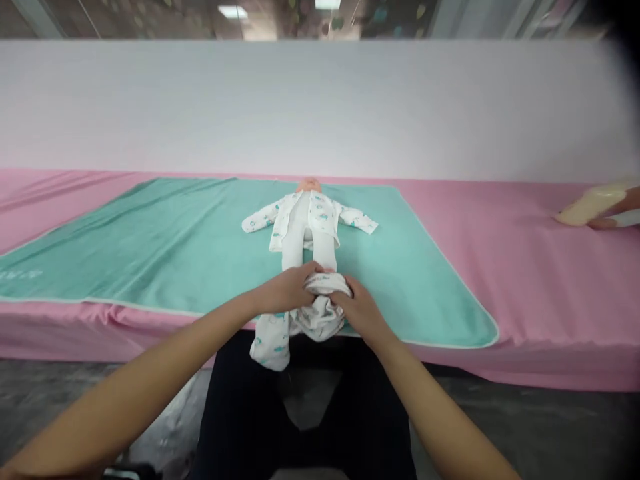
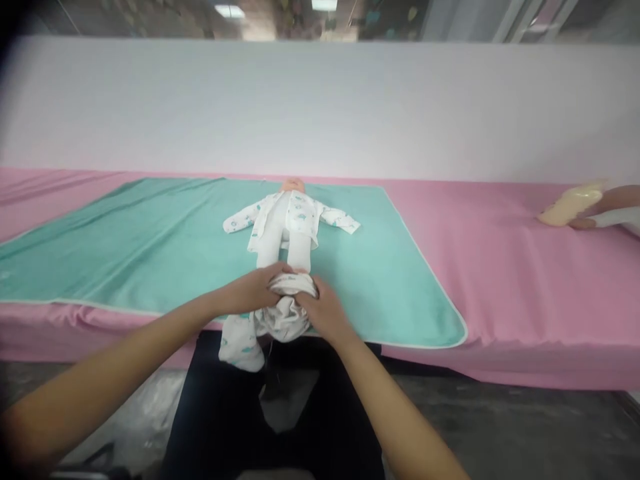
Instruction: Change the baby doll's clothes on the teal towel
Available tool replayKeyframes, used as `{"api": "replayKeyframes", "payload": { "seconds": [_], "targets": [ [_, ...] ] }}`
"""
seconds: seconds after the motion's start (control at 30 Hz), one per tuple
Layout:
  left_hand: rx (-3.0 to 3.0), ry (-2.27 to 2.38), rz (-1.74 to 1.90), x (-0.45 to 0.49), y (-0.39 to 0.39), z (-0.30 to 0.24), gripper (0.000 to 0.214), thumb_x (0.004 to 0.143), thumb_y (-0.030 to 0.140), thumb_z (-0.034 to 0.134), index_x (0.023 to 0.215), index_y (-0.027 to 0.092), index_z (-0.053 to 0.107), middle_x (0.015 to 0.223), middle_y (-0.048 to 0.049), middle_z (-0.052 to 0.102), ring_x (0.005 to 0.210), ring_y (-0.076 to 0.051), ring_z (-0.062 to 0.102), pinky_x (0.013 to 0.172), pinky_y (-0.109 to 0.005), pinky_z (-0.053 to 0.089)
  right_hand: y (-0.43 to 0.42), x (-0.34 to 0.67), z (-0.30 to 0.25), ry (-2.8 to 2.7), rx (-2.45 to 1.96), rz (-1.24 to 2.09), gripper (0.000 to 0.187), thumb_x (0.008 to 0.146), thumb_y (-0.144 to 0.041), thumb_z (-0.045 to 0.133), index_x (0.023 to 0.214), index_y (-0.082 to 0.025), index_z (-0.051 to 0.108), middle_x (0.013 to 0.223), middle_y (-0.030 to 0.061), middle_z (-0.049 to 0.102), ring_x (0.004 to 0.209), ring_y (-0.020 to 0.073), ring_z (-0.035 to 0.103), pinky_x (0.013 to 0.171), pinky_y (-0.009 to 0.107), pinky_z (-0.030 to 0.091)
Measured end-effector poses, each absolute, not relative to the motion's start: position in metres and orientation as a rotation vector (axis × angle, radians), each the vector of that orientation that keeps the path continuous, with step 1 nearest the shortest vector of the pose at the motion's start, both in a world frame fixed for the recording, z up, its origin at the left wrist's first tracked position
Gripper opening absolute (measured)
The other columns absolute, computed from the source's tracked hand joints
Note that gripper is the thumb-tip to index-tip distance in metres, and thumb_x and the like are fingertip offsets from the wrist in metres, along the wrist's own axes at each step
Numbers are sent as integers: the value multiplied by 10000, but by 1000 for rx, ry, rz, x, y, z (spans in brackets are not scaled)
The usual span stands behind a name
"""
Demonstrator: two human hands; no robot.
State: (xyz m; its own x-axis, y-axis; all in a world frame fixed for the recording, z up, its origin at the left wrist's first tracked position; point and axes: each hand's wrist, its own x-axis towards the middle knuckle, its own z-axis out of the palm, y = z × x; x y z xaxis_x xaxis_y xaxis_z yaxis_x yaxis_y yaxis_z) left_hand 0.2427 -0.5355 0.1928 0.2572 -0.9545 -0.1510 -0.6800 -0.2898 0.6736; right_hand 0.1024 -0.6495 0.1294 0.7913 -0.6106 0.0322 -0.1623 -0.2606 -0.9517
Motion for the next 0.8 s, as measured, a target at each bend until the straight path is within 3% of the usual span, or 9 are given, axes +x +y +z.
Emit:
{"api": "replayKeyframes", "payload": {
  "seconds": [0.27, 0.47, 0.6, 0.7, 0.8],
  "targets": [
    [1818, -1355, -561, 250, -540, 181, 314, 689, 234, 580, 1002, 208, 566, 930, 10, 614, 836, -174, 556, 683, -272, 418, -676, 105, 134, 513, -1967, -510, 212, 657, -226, 603, 864, -185, 584, 740, -34, 559, 681, 134, 464, 605, 248, 353],
    [1488, -1229, -783, 258, -556, 177, 260, 654, 145, 569, 914, 161, 565, 834, -1, 573, 818, -170, 558, 689, -282, 427, -689, 117, 136, 410, -1863, -518, 387, 617, -140, 615, 1002, -179, 617, 900, 3, 635, 822, 183, 555, 719, 304, 434],
    [1454, -1186, -889, 260, -558, 182, 190, 687, 163, 557, 877, 154, 564, 796, -8, 563, 770, -168, 565, 672, -294, 433, -696, 112, 136, 328, -1558, -357, 462, 644, -175, 658, 1101, -208, 602, 977, 11, 653, 938, 212, 597, 797, 332, 472],
    [1529, -1200, -879, 259, -559, 186, 103, 748, 243, 561, 806, 158, 558, 769, -7, 542, 735, -157, 549, 661, -289, 427, -703, 112, 132, 353, -1374, -230, 374, 676, -294, 701, 1031, -199, 633, 944, 34, 674, 911, 228, 628, 775, 340, 503],
    [1666, -1166, -740, 256, -563, 182, 157, 800, 319, 538, 773, 165, 537, 742, 0, 517, 709, -143, 523, 639, -275, 412, -706, 121, 123, 430, -1280, -212, 309, 734, -431, 665, 930, -192, 654, 881, 51, 688, 874, 236, 645, 758, 341, 521]
  ]
}}
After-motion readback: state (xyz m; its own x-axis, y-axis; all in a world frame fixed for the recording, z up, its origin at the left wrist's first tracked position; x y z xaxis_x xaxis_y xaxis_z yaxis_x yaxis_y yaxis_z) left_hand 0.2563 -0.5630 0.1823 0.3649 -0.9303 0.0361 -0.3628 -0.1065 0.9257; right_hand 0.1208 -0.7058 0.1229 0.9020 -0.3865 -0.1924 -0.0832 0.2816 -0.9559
